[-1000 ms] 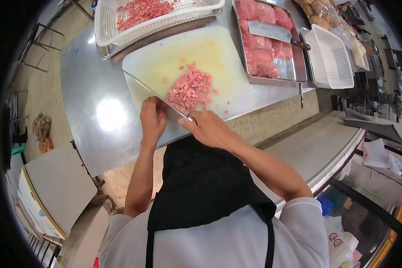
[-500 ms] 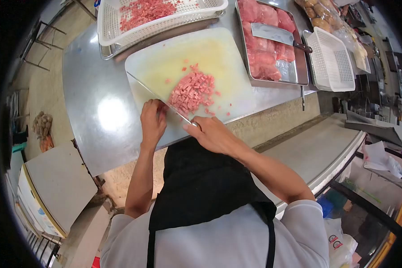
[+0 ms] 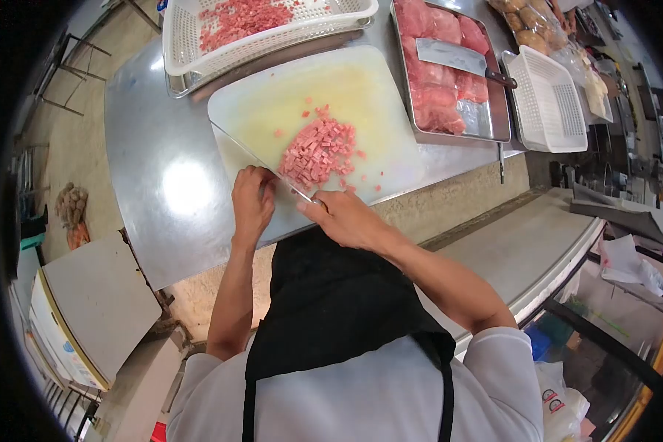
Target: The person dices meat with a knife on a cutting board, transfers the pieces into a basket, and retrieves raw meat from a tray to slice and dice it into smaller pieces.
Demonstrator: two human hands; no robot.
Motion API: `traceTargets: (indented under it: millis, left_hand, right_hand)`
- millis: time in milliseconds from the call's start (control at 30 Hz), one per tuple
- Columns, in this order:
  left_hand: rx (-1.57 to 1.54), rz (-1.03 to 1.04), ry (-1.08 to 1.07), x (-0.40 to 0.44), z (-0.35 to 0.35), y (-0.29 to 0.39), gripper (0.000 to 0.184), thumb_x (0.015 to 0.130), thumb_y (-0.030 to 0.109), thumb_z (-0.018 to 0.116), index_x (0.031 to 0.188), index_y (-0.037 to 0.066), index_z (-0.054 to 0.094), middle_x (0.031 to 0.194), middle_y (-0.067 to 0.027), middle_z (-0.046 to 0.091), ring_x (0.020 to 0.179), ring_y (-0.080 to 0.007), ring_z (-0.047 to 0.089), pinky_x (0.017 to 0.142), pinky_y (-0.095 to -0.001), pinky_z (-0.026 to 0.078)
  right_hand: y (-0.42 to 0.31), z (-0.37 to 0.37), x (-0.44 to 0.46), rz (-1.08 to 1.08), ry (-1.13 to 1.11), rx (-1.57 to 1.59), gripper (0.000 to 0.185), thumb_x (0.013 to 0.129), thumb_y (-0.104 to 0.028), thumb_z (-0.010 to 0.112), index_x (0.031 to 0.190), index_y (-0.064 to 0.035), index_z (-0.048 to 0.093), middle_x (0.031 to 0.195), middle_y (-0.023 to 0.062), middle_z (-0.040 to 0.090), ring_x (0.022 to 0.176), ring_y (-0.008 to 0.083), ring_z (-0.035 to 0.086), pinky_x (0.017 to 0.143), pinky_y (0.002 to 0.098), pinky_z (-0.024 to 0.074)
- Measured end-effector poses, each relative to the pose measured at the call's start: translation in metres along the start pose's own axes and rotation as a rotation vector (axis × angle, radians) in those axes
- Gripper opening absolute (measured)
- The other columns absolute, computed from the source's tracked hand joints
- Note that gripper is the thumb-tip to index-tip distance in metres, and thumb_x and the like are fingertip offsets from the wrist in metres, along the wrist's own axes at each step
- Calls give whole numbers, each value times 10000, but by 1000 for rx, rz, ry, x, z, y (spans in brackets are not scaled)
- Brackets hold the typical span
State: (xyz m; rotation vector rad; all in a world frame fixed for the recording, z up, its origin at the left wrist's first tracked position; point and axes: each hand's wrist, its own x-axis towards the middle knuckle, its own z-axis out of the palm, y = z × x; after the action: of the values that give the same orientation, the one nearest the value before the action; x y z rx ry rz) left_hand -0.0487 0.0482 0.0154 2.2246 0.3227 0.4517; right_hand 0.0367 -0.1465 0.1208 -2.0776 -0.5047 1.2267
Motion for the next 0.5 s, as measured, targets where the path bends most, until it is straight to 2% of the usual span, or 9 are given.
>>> traceTargets:
  millis: [67,167,267,367,467,500]
  left_hand:
    - [52,3,-21,-2,2,-4,122,794,-57,624,897,7,634,897,-171,620,885,-390,578,806,-485,469]
    - [83,47,-55,-2,0,-6,129,813,-42,644,931,7,622,913,-175,625,902,-386,590,817,-466,479]
    - [-110,-107,-45,-4,-4,-3,142,868,-8,664,1000,4,613,905,-161,626,929,-347,611,837,-434,487]
    - [-195,-328,199,-6,-15,11,144,929,34,667,1056,1,608,914,-158,618,969,-308,619,872,-417,491]
    - [-42,-95,506,1,-30,37,145,956,56,661,1081,-1,614,997,-174,627,1018,-301,617,922,-427,483]
    - [-8,83,565,8,-27,42,204,957,83,661,1130,-6,600,1102,-148,630,1019,-277,587,933,-424,448]
  right_hand:
    - [7,10,8,-9,13,43,571,1067,-487,514,928,55,625,688,212,628,678,375,672,695,493,515]
    - [-15,3,17,128,-58,134,569,1064,-497,521,941,49,627,681,212,622,667,369,670,689,494,511]
    - [-12,-8,21,142,-60,116,534,1060,-476,538,926,35,619,707,206,636,674,383,665,688,490,521]
    - [7,-20,0,-206,72,-67,455,1034,-432,575,966,17,607,768,211,667,733,402,681,701,484,538]
    - [18,-29,-27,-305,87,-329,344,978,-339,657,1016,-2,598,828,207,693,806,420,691,723,493,548]
    - [24,-27,-31,-343,109,-353,324,959,-311,680,1026,-5,598,841,202,695,821,419,694,728,500,547]
